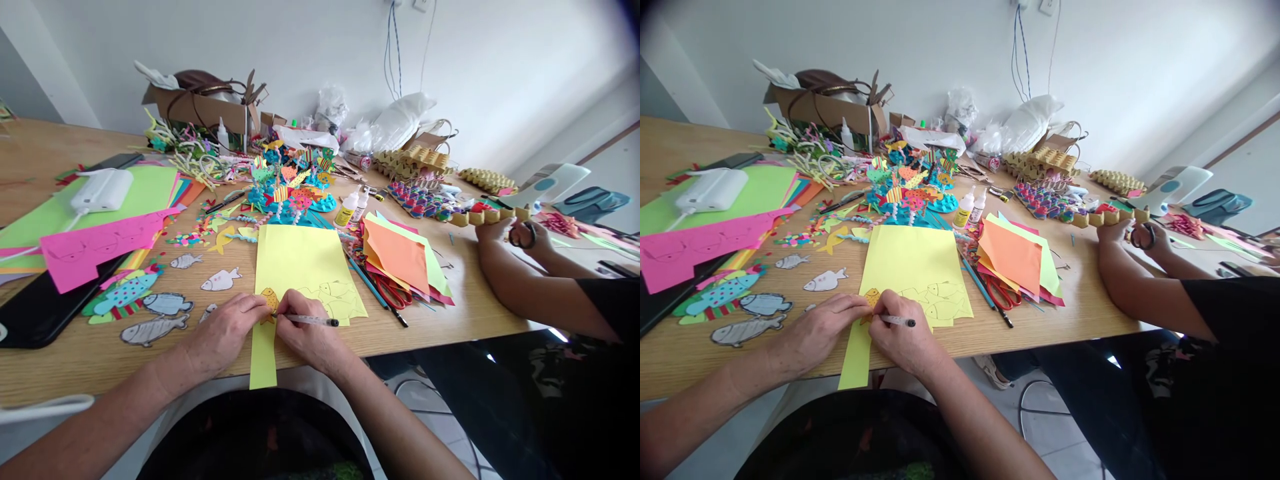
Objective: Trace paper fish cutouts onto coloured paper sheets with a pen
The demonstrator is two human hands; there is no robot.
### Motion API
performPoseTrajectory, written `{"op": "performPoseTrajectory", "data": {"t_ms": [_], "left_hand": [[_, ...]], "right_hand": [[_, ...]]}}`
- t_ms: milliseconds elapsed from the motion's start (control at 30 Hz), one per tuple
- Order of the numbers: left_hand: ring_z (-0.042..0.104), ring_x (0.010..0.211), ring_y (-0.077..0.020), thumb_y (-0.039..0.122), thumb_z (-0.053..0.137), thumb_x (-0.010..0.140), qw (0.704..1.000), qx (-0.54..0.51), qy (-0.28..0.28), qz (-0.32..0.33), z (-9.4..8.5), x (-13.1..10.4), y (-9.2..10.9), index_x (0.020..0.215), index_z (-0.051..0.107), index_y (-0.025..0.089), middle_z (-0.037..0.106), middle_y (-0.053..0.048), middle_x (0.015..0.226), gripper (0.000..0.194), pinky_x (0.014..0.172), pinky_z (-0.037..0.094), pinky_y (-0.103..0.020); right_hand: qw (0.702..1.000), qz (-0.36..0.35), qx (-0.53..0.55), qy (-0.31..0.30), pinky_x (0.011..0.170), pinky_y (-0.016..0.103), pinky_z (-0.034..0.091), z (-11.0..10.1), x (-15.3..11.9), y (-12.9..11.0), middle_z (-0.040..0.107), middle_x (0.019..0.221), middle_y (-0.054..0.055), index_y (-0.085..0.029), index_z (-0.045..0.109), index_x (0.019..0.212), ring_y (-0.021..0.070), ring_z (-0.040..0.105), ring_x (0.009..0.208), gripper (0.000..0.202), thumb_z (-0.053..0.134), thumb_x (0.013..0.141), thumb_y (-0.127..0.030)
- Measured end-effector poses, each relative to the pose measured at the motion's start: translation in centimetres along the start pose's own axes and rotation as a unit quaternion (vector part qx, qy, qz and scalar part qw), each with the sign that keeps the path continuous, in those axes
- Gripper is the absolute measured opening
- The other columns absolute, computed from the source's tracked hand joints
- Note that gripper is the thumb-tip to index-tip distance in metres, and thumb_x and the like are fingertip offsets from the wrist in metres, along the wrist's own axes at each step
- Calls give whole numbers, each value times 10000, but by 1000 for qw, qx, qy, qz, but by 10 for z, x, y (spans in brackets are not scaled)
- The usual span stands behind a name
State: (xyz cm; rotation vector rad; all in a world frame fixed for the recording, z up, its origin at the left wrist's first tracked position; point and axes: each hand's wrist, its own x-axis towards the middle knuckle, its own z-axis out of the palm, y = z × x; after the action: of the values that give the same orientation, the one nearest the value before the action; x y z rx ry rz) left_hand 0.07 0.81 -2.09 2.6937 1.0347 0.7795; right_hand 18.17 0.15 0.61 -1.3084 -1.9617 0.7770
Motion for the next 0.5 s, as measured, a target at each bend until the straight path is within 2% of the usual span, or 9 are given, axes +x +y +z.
{"op": "performPoseTrajectory", "data": {"t_ms": [500], "left_hand": [[585, 962, -183, 19, 317, 888, 1000, -8, -1, 6, 0, -2, -1, 1019, 647, 132, 650, -86, 1003, 373, 831, 518, -274]], "right_hand": [[1000, 15, -3, -5, 500, 206, 273, -1, 1, -2, 420, 534, -65, -205, 445, 660, 96, 364, 480, 101, 452, 661, -104]]}}
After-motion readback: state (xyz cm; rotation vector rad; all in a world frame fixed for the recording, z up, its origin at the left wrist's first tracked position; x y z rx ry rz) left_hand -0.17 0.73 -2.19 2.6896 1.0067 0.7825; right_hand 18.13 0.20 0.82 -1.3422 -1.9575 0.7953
